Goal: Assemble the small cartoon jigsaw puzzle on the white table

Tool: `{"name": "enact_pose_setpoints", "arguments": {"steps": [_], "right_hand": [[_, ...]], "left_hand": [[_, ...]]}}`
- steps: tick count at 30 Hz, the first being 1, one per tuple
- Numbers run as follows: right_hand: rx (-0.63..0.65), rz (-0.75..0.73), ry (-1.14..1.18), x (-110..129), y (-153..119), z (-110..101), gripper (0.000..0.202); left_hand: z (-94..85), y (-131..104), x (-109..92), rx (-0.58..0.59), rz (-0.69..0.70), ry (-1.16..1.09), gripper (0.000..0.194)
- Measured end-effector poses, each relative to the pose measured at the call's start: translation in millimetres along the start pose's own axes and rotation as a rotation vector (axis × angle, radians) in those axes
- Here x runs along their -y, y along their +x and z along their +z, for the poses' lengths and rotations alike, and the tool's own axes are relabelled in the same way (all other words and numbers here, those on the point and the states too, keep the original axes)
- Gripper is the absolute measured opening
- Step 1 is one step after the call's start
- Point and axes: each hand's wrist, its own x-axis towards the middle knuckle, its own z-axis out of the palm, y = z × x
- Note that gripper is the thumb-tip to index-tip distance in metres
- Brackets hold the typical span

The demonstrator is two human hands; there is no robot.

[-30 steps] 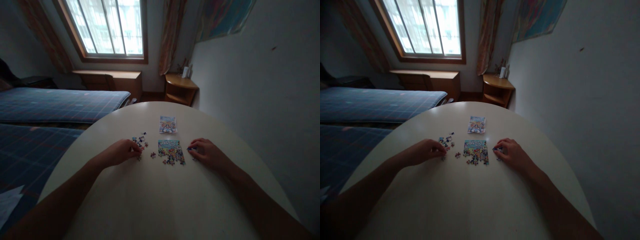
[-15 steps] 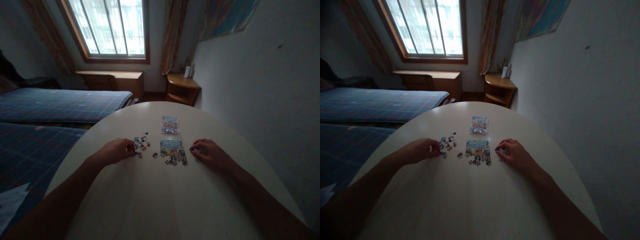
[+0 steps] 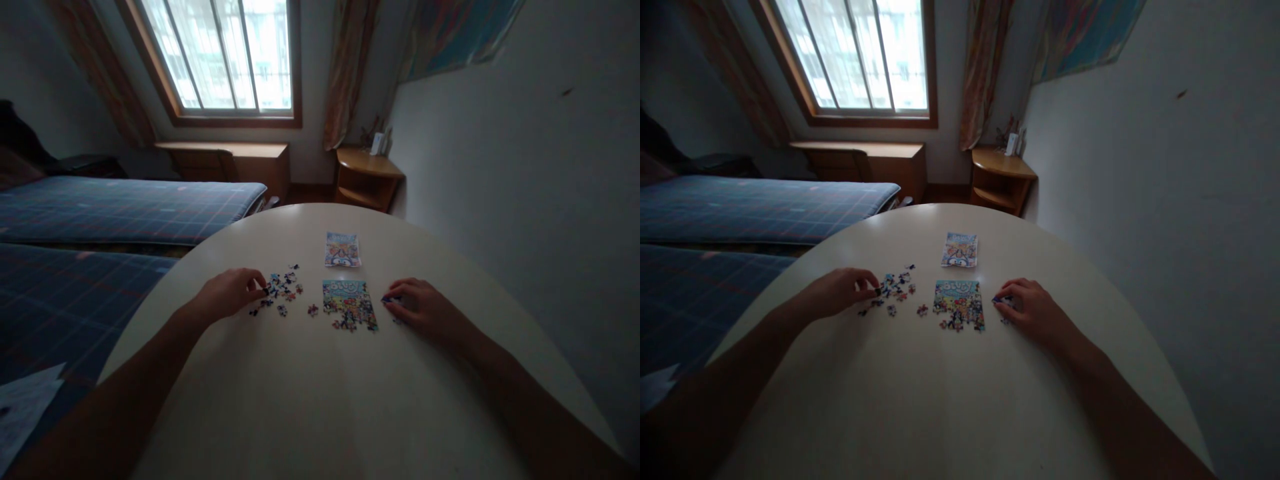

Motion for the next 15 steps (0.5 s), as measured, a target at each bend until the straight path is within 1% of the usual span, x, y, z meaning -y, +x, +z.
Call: {"name": "enact_pose_setpoints", "arguments": {"steps": [4,7,11,15], "right_hand": [[-0.007,0.006,0.000,0.4,0.0,0.1,0.023],[0.000,0.008,-0.001,-0.8,0.0,0.5,0.024],[0.000,-0.012,-0.005,-4.6,0.6,1.7,0.026],[0.002,-0.018,-0.011,-6.2,1.2,2.5,0.026]], "left_hand": [[-0.3,2.6,6.9,-0.027,-0.032,0.039,0.024],[-1.7,3.4,10.0,-0.034,-0.037,0.024,0.026],[-0.7,5.0,8.0,0.003,-0.029,-0.031,0.029],[1.4,6.3,5.5,0.022,0.000,-0.044,0.024]]}}
